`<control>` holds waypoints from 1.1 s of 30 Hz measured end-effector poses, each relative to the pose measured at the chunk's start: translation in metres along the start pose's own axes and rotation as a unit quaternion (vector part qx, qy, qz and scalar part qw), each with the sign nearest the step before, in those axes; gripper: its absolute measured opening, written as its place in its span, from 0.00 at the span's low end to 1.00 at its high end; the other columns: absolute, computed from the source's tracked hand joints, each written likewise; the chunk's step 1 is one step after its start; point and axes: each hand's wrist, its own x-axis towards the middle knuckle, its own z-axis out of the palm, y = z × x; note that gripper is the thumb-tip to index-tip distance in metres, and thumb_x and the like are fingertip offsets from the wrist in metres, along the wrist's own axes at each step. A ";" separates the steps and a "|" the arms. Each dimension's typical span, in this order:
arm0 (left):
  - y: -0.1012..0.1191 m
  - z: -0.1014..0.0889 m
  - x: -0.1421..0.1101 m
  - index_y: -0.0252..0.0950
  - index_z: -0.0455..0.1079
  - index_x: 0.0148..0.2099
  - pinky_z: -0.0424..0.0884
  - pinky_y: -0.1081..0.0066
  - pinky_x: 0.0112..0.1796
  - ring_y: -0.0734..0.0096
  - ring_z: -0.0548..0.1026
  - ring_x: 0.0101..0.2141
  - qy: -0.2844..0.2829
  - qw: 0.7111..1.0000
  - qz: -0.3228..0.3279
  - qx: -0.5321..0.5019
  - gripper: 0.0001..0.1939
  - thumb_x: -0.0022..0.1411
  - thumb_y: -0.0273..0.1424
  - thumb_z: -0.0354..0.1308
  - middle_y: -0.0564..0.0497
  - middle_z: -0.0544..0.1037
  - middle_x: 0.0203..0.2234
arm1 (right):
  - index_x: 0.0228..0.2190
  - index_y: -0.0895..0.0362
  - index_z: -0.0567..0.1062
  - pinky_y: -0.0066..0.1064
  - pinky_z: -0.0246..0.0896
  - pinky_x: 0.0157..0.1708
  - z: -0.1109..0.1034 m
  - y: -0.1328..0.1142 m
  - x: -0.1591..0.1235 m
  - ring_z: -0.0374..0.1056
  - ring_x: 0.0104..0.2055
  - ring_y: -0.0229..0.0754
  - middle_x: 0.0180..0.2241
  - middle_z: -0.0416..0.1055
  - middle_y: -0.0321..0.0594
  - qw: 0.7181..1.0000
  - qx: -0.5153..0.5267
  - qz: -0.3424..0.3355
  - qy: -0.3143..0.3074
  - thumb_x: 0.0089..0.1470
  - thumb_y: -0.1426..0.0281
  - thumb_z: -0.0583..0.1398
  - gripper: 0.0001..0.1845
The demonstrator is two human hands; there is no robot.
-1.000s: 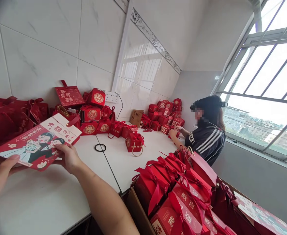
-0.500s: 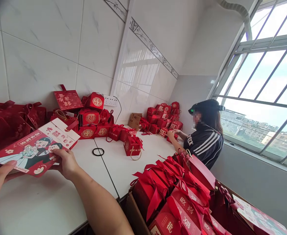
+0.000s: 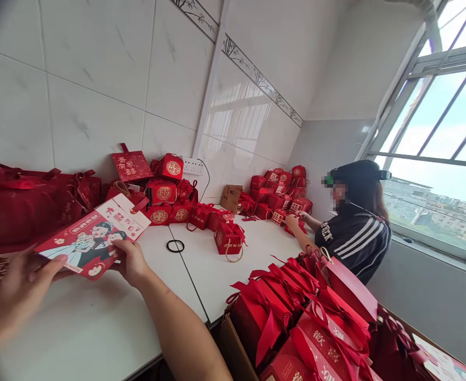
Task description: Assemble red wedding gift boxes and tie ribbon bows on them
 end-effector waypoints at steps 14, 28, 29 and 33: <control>-0.010 -0.003 -0.017 0.40 0.52 0.56 0.68 0.54 0.51 0.54 0.72 0.49 -0.137 0.983 0.067 -0.102 0.40 0.44 0.42 0.65 0.39 0.68 0.52 | 0.27 0.57 0.72 0.31 0.66 0.35 0.001 -0.003 -0.015 0.69 0.30 0.41 0.27 0.74 0.37 0.992 0.115 -0.046 -0.025 0.31 0.72 0.54 0.14; -0.007 -0.004 -0.025 0.42 0.53 0.56 0.68 0.57 0.50 0.57 0.71 0.49 -0.177 0.974 0.136 -0.044 0.37 0.46 0.36 0.66 0.42 0.68 0.51 | 0.25 0.55 0.70 0.32 0.64 0.26 -0.004 -0.008 -0.018 0.68 0.26 0.41 0.23 0.73 0.36 0.987 0.134 -0.084 0.002 0.34 0.72 0.52 0.11; -0.007 -0.004 -0.026 0.42 0.53 0.56 0.68 0.56 0.51 0.57 0.71 0.50 -0.179 0.972 0.145 -0.036 0.37 0.46 0.35 0.66 0.43 0.68 0.51 | 0.24 0.55 0.70 0.32 0.64 0.26 -0.004 -0.009 -0.018 0.68 0.26 0.42 0.24 0.73 0.36 0.987 0.135 -0.084 -0.001 0.34 0.72 0.52 0.11; -0.006 -0.003 -0.028 0.42 0.54 0.58 0.68 0.56 0.51 0.56 0.70 0.51 -0.178 0.970 0.163 -0.031 0.39 0.45 0.35 0.67 0.42 0.67 0.53 | 0.25 0.55 0.70 0.30 0.65 0.26 -0.005 -0.010 -0.018 0.69 0.28 0.42 0.25 0.73 0.37 0.988 0.140 -0.072 -0.008 0.36 0.70 0.53 0.09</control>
